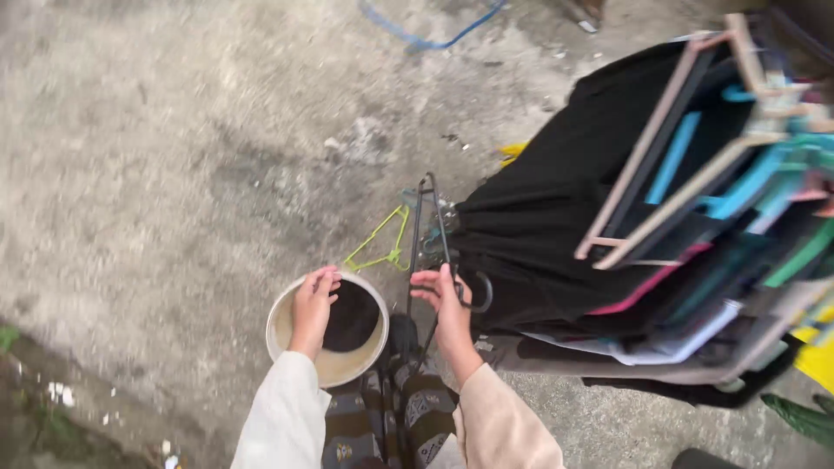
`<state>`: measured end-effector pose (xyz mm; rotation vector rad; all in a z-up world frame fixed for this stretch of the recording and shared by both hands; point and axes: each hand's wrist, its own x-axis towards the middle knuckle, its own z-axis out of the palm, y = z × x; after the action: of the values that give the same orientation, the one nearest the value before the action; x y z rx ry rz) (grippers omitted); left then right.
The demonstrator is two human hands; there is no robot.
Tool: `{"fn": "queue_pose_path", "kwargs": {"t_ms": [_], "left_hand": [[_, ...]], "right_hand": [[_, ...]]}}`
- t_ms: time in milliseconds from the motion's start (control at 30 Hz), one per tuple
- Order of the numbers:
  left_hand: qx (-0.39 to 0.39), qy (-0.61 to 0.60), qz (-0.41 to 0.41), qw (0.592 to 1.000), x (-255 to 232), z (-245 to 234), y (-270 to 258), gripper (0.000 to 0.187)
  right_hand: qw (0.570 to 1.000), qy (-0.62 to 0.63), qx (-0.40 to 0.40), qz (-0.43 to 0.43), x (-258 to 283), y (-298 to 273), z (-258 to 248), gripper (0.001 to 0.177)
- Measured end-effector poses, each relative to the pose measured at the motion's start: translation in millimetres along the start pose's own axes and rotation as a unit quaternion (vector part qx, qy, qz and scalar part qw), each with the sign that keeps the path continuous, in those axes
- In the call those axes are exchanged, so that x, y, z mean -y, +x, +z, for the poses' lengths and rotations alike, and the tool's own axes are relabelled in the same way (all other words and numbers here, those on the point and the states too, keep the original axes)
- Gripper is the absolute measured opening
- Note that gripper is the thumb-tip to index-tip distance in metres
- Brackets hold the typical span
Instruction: Hanging wet laundry from a bucket onto a clothesline using hangers.
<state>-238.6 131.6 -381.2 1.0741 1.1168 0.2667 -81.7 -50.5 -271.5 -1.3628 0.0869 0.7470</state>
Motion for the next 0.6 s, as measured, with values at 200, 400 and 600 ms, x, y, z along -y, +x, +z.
{"fn": "queue_pose_path", "kwargs": {"t_ms": [200, 400, 600], "left_hand": [[-0.129, 0.127, -0.085, 0.98, 201, -84, 17, 0.028], [-0.064, 0.414, -0.035, 0.907, 297, -48, 54, 0.047], [-0.232, 0.324, 0.001, 0.917, 355, -32, 137, 0.089]], "right_hand": [[0.997, -0.043, 0.025, 0.056, -111, 16, 7, 0.044], [0.988, -0.152, -0.006, 0.031, -186, 4, -10, 0.042], [0.975, -0.217, -0.024, 0.051, -217, -7, -27, 0.04]]}}
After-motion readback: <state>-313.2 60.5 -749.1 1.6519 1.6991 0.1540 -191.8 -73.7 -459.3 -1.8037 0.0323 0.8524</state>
